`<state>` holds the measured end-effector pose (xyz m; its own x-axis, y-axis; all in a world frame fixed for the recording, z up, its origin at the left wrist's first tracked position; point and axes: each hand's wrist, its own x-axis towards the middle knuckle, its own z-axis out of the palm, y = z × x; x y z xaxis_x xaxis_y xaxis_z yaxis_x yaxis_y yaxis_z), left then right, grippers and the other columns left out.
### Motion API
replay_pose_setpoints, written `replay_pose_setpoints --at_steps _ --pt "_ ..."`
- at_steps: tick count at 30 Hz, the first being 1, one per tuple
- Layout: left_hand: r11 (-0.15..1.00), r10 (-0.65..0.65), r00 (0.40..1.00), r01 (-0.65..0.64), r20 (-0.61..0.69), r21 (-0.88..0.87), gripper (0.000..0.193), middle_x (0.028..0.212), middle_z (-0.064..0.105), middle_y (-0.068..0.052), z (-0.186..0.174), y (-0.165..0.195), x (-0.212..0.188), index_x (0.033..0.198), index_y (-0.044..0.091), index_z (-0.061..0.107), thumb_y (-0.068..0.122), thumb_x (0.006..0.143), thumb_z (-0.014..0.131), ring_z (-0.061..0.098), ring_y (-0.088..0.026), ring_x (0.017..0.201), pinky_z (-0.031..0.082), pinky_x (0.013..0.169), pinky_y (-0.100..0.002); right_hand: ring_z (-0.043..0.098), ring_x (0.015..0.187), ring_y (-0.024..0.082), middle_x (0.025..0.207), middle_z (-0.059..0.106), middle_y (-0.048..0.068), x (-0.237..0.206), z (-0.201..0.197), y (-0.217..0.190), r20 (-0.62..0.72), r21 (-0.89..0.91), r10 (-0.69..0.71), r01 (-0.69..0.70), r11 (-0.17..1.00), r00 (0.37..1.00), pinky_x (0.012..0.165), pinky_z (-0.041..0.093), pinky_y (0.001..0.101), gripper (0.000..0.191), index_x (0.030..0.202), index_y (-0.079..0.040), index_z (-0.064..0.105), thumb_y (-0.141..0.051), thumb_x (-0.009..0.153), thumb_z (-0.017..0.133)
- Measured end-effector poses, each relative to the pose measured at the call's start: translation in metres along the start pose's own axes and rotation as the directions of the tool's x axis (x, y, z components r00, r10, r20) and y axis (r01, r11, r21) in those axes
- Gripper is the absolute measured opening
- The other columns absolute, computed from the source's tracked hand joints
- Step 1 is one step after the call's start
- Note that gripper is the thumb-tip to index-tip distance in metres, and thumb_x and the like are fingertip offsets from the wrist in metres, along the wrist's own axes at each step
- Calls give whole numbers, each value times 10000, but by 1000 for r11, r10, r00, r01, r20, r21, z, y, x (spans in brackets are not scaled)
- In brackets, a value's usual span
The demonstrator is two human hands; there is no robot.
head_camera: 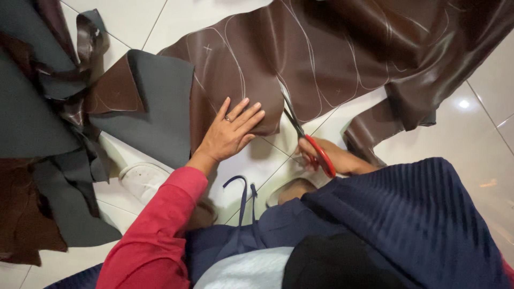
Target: The person uses red-handled scissors to cut a large sheet of brown leather along white chalk outlines. They repeatedly reposition the material and cut out multiple curved shapes, separating them from the main sheet.
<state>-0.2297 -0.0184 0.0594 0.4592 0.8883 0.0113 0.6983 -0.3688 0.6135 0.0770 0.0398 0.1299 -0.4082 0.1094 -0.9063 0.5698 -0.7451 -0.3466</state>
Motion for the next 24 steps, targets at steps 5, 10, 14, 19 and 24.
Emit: replay_pose_setpoints --at_steps 5,10,14,19,24 --pt "997 11 998 -16 -64 -77 602 1603 459 -78 6 0 -12 1525 138 503 366 986 640 401 -341 1500 259 1231 -639 522 633 146 718 489 -7 13 -3 -40 -5 98 -68 68 993 998 596 449 290 503 1049 -46 583 -535 1029 466" --pt "997 10 998 -15 -61 -69 638 1613 448 -66 13 2 -18 1534 177 499 378 951 658 381 -343 1510 245 1225 -666 513 577 138 680 487 -4 24 -11 -64 -53 -64 -83 80 995 995 552 460 292 511 959 -63 576 -552 1017 437" --pt "998 -6 999 3 -45 -68 703 1632 404 -44 21 6 -20 1547 225 475 379 904 714 336 -336 1527 230 1218 -690 478 561 125 710 471 -12 34 -15 -69 -64 -86 -112 106 991 992 525 458 284 497 890 -74 493 -547 1040 468" --pt "997 -25 998 21 -56 -72 749 1651 365 -24 28 8 -20 1555 247 461 376 878 755 299 -323 1542 224 1213 -709 542 541 135 691 495 -6 36 -16 -70 -91 -182 -140 122 976 986 512 485 286 477 859 -106 498 -552 1018 437" --pt "998 -26 999 23 -48 -59 731 1640 373 -21 25 7 -20 1531 271 484 385 860 750 296 -328 1535 234 1195 -723 567 530 134 671 491 -9 36 -13 -76 -88 -216 -143 121 969 986 508 496 284 522 829 -109 489 -576 1033 376"
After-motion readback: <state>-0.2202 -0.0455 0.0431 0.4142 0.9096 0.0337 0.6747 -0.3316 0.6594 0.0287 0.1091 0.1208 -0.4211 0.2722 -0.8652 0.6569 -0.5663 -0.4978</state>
